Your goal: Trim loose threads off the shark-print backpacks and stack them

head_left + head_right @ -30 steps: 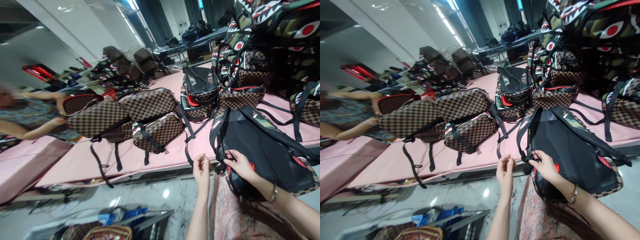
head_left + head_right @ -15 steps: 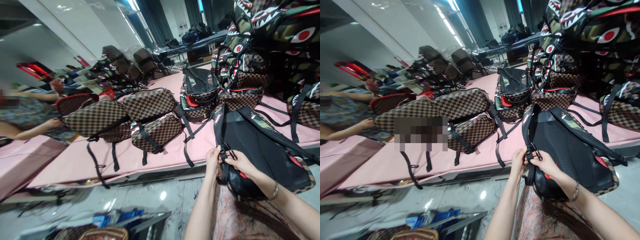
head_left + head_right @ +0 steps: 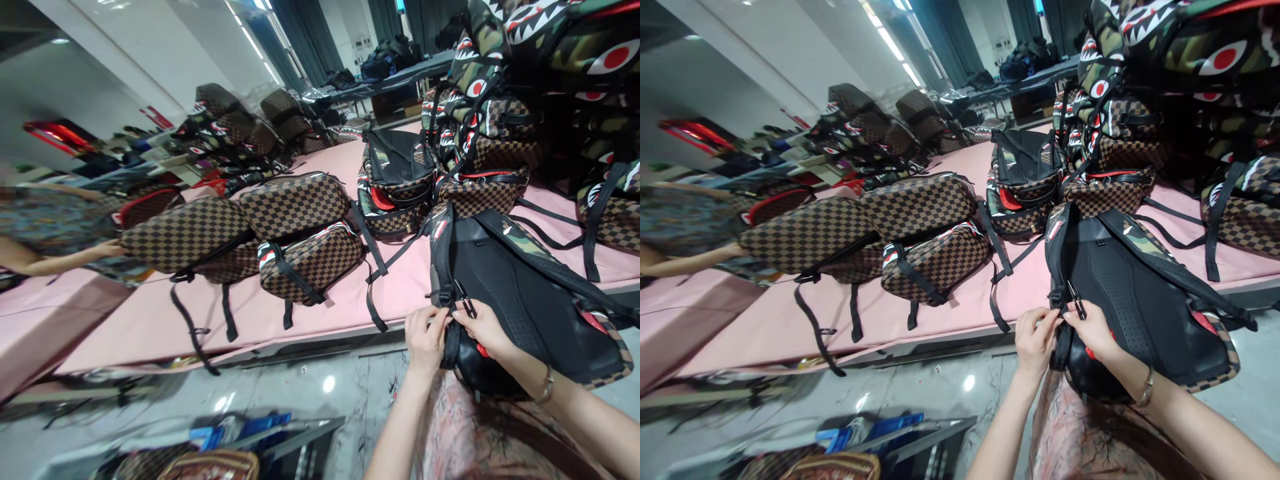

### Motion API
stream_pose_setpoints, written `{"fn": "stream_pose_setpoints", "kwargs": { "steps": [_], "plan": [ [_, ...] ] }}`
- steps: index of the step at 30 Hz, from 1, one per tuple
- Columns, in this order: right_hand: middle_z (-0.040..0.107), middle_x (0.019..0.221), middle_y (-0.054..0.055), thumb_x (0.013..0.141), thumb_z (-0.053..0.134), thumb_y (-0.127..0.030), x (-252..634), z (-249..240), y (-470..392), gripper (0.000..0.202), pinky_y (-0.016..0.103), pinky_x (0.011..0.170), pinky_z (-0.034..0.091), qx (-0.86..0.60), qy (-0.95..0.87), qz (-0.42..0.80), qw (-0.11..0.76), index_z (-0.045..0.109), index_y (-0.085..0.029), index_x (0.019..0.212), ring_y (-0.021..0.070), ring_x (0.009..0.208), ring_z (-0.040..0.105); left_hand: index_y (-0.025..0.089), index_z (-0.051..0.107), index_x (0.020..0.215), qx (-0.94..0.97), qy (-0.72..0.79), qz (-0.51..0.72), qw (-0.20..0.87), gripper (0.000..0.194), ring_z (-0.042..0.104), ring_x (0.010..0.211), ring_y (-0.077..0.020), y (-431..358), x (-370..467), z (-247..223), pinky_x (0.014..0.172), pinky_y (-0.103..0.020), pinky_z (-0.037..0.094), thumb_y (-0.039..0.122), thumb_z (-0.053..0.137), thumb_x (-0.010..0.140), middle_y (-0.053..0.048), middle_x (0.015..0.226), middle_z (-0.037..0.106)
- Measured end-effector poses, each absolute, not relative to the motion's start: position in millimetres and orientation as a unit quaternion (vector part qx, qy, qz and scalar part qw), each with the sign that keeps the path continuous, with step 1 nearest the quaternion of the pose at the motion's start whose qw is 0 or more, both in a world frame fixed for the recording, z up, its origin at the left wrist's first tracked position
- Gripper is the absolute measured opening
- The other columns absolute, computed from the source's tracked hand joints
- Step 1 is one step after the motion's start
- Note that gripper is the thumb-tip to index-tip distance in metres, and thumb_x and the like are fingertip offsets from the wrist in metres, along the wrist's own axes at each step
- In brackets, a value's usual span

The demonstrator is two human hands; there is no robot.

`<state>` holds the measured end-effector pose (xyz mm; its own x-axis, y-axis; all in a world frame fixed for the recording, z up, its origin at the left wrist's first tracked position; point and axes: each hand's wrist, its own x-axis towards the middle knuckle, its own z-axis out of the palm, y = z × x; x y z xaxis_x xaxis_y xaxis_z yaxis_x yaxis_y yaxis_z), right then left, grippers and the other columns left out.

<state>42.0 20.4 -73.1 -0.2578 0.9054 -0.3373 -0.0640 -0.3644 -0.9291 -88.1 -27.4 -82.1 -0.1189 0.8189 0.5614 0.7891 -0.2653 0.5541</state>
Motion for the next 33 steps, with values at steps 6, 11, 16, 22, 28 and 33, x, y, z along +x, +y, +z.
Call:
{"fn": "stream_pose_setpoints", "kwargs": {
  "steps": [6,11,16,22,28,33],
  "plan": [
    [0.052,0.054,-0.004,0.062,0.066,-0.040,46.2,-77.6,21.7,0.040,0.021,0.038,0.031,-0.500,-0.456,0.620,0.398,0.059,-0.017,0.094,0.0088,0.041,0.043,0.025,0.062,0.106,0.715,0.588,0.371,-0.075,0.028,0.059,0.087,-0.0208,-18.1,-83.5,-85.4,0.077,-0.034,0.039,0.016,0.055,0.081,-0.009,0.096,0.066],
    [0.052,0.055,-0.005,0.062,0.066,-0.040,47.2,-82.1,22.1,0.045,0.021,0.038,0.031,-0.505,-0.458,0.595,0.425,0.056,-0.015,0.098,0.0079,0.040,0.041,0.018,0.061,0.100,0.761,0.530,0.352,-0.128,0.021,0.057,0.084,-0.0186,-3.6,-85.8,-87.9,0.076,-0.033,0.041,0.014,0.051,0.083,-0.008,0.089,0.065],
    [0.054,0.056,-0.004,0.061,0.066,-0.039,46.7,-86.0,23.6,0.043,0.022,0.038,0.033,-0.513,-0.462,0.577,0.437,0.056,-0.016,0.096,0.0086,0.040,0.043,0.015,0.062,0.096,0.807,0.469,0.337,-0.121,0.018,0.056,0.079,-0.0186,9.8,-89.7,-87.6,0.071,-0.033,0.040,0.014,0.051,0.081,-0.009,0.083,0.063],
    [0.060,0.062,-0.001,0.064,0.062,-0.031,48.8,-87.2,21.6,0.032,0.027,0.053,0.044,-0.513,-0.485,0.556,0.439,0.059,-0.017,0.093,0.0144,0.054,0.056,0.015,0.065,0.088,0.808,0.466,0.349,0.091,0.017,0.052,0.067,-0.0137,12.5,-105.1,-64.4,0.063,-0.026,0.039,0.021,0.049,0.083,-0.004,0.070,0.057],
    [0.066,0.079,0.003,0.072,0.054,-0.021,51.4,-78.6,2.9,0.014,0.032,0.074,0.046,-0.468,-0.600,0.519,0.389,0.060,-0.019,0.085,0.0182,0.076,0.062,0.012,0.058,0.060,0.528,0.463,0.334,0.628,0.031,0.036,0.049,-0.0069,1.9,-129.2,-44.1,0.048,-0.021,0.025,0.041,0.067,0.068,0.003,0.053,0.045],
    [0.066,0.082,0.003,0.073,0.055,-0.023,53.5,-75.4,0.7,0.013,0.032,0.077,0.048,-0.443,-0.617,0.535,0.371,0.059,-0.019,0.084,0.0180,0.078,0.062,0.015,0.045,0.056,0.443,0.457,0.378,0.672,0.049,0.023,0.043,-0.0044,-5.2,-120.2,-59.6,0.045,-0.021,0.019,0.060,0.055,0.069,0.008,0.046,0.030]
  ]
}}
